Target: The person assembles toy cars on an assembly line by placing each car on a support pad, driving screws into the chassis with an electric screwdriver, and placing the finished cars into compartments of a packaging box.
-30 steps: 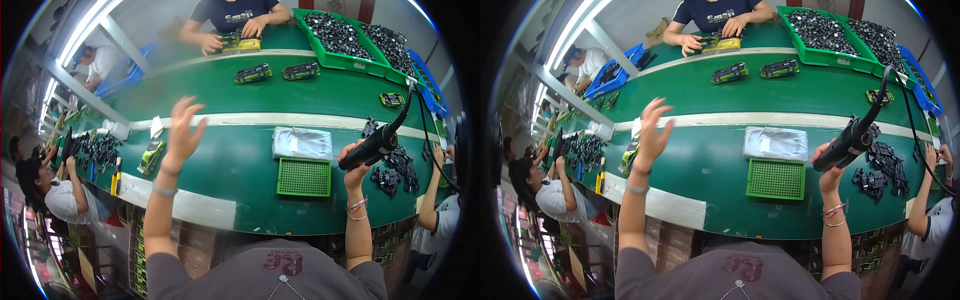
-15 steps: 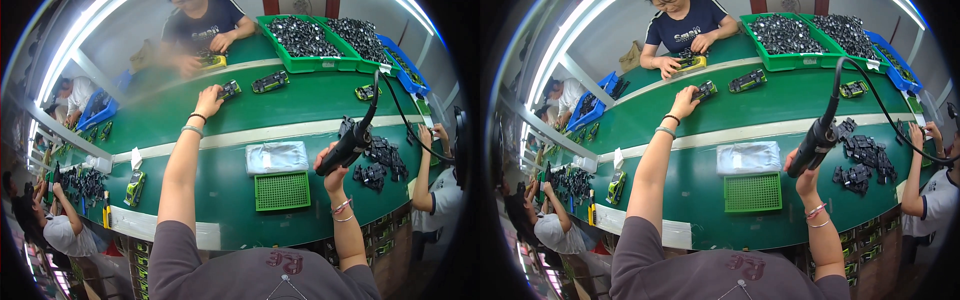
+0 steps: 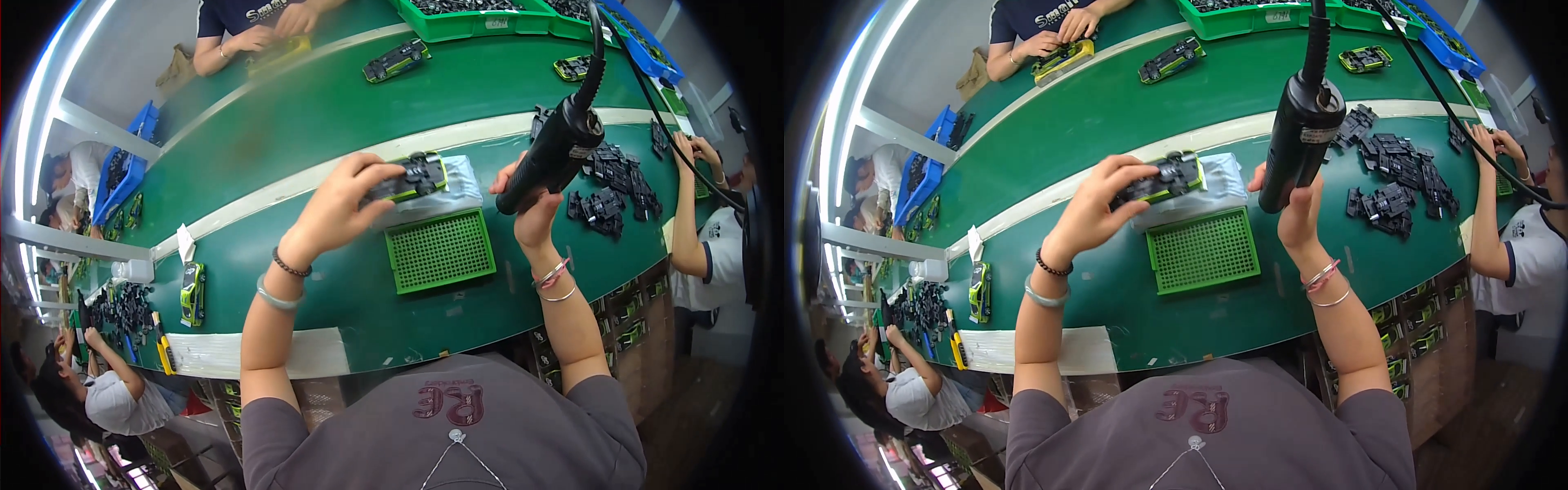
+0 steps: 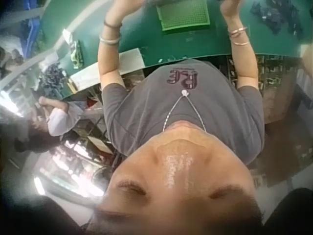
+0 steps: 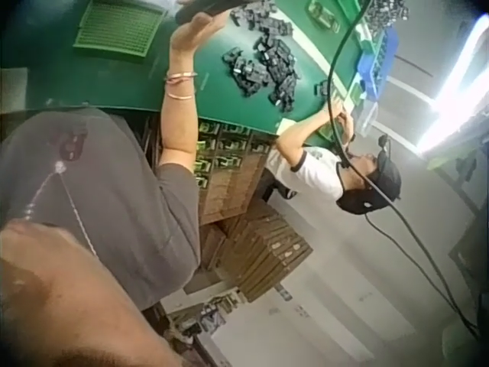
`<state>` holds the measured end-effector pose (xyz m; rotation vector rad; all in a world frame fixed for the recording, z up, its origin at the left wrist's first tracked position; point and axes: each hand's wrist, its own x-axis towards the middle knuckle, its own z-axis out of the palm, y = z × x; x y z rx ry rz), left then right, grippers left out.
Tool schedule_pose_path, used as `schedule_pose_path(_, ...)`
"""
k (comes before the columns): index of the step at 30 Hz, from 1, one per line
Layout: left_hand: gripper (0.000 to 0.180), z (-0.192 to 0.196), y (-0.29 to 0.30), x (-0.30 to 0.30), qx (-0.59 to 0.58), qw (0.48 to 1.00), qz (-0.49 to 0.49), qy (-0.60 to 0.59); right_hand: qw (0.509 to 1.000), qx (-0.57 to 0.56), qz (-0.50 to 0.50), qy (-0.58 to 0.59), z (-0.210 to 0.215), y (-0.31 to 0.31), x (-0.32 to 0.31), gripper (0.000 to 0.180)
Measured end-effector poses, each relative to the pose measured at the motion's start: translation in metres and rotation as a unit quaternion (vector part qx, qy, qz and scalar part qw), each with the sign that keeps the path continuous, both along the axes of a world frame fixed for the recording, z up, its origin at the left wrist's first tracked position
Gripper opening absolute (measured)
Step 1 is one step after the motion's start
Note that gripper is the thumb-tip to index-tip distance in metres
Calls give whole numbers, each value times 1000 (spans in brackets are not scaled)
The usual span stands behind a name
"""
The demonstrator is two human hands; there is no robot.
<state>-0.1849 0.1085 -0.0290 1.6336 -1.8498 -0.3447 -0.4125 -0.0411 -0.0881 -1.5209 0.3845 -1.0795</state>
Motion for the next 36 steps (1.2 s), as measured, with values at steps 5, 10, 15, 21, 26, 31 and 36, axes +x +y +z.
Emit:
schedule_pose_path(5, 42, -18, -4, -13, -13, 997, 8, -75, 998, 24, -25, -61, -5, 7, 5, 90)
schedule_pose_path(10, 44, -28, -10, -18, -28, 997, -7, -74, 996, 38, -16, -83, 0, 8, 3, 94)
schedule_pose_path(15, 44, -42, -13, -15, -67, 993, 3, -101, 996, 58, -30, -62, 5, 3, 5, 97)
schedule_pose_path(21, 44, -51, -10, -15, -89, 993, 22, -77, 989, 91, -8, -116, 45, 33, 13, 104)
schedule_pose_path(26, 45, -52, -10, -16, -85, 993, 17, -84, 979, 137, 55, -143, 23, 54, 26, 104)
schedule_pose_path(31, 45, -52, -10, -14, -85, 992, 13, -87, 988, 105, 56, -95, 16, 53, 29, 101)
schedule_pose_path(36, 45, -53, -9, -14, -90, 992, 13, -93, 987, 116, 51, -101, 11, 53, 32, 100)
